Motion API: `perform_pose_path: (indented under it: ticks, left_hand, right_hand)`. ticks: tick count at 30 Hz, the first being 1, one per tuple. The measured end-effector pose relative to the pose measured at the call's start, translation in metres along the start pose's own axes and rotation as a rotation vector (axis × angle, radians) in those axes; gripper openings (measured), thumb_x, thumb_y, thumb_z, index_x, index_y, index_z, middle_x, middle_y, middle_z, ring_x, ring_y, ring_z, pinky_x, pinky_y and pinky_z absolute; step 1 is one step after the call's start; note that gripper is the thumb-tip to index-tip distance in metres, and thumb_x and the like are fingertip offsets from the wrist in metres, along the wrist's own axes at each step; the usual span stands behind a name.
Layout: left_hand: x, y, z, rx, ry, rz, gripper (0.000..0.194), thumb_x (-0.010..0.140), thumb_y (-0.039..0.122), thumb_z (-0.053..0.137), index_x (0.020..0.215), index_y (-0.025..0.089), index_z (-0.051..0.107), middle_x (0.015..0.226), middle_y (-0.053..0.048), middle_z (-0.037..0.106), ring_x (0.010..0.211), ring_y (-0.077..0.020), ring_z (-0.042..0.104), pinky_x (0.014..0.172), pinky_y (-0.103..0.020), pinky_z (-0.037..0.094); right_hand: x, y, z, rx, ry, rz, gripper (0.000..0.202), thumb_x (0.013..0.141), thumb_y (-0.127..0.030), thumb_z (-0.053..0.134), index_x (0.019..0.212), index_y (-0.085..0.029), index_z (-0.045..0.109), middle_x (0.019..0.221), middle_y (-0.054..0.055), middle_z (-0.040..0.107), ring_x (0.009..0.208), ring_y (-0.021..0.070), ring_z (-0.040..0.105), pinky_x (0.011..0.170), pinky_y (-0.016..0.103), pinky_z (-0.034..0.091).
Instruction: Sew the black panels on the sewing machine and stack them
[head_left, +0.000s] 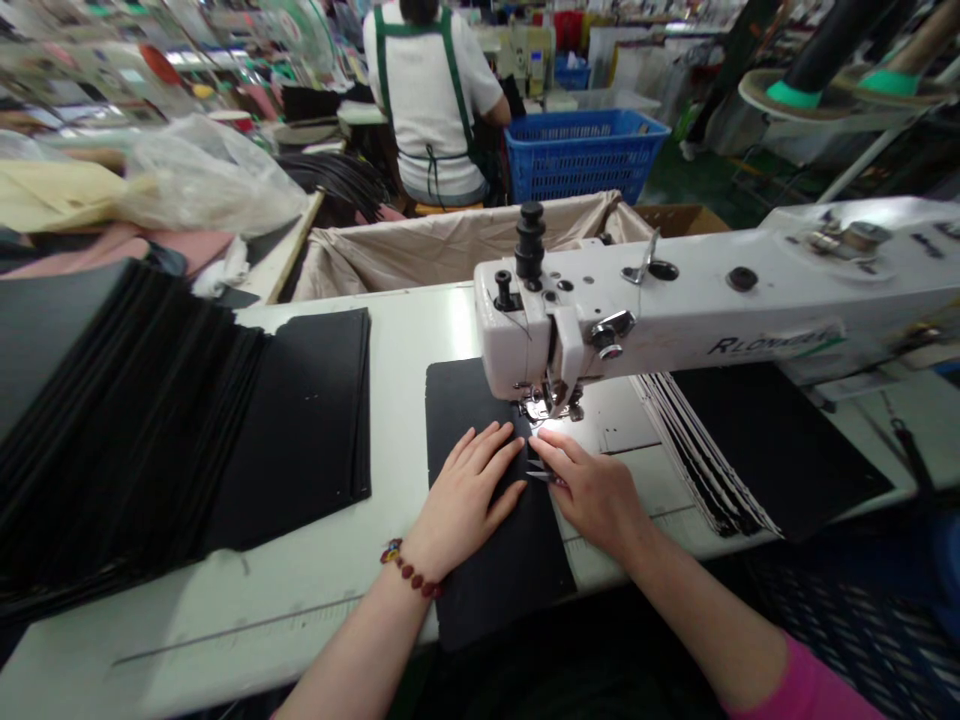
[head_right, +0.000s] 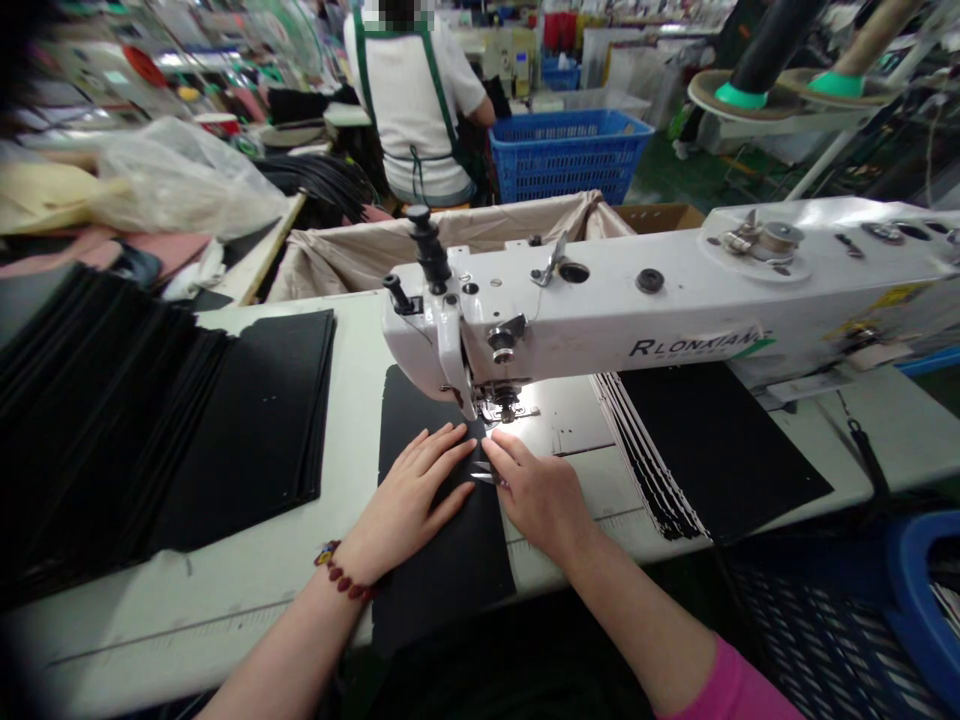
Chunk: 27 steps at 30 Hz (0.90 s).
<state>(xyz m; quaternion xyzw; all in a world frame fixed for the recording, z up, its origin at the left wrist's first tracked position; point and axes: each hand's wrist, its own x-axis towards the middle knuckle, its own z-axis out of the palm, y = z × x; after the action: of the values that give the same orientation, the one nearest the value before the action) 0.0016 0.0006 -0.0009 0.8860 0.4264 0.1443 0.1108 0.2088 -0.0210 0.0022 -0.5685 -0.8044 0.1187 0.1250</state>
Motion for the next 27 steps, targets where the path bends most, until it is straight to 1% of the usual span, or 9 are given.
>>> perform_pose_path:
  ticks: [9,17,23,27]
  left_hand:
    - [-0.0006,0.0007,-0.0002,-0.023,0.036,-0.006,0.044,0.095,0.031,0.050,0.138,0.023,0.044,0.148,-0.007,0.043,0.140,-0.0230,0.034,0.119,-0.048,0.026]
    - [-0.0004,-0.0005,0.0020,-0.012,0.023,-0.016,0.045,0.096,0.030,0.048,0.140,0.022,0.042,0.149,-0.006,0.042,0.141,-0.0212,0.034,0.120,-0.047,0.024]
    - [0.0004,-0.0011,0.0028,-0.018,0.042,-0.021,0.043,0.096,0.029,0.049,0.138,0.022,0.044,0.148,-0.006,0.045,0.140,-0.0212,0.035,0.119,-0.047,0.025]
    - [0.0009,-0.0016,0.0028,-0.025,0.046,-0.024,0.043,0.096,0.028,0.048,0.138,0.022,0.044,0.147,-0.006,0.045,0.140,-0.0214,0.035,0.119,-0.047,0.025]
  right_hand:
    - [-0.0003,0.0002,0.0013,-0.007,0.010,0.005,0.052,0.088,-0.016,0.048,0.140,-0.027,0.047,0.146,0.002,0.047,0.107,0.0200,0.063,0.085,0.031,0.052]
    - [-0.0005,0.0001,0.0023,-0.008,0.025,-0.001,0.055,0.086,-0.015,0.050,0.139,-0.026,0.048,0.144,0.004,0.049,0.106,0.0198,0.064,0.086,0.031,0.052]
    - [-0.0005,0.0013,0.0017,0.001,0.025,-0.007,0.055,0.086,-0.014,0.049,0.140,-0.027,0.046,0.146,0.001,0.047,0.108,0.0199,0.063,0.085,0.032,0.053]
    - [-0.0008,0.0015,0.0013,0.004,0.022,-0.012,0.056,0.085,-0.013,0.050,0.140,-0.027,0.046,0.146,0.001,0.048,0.108,0.0201,0.062,0.085,0.032,0.053]
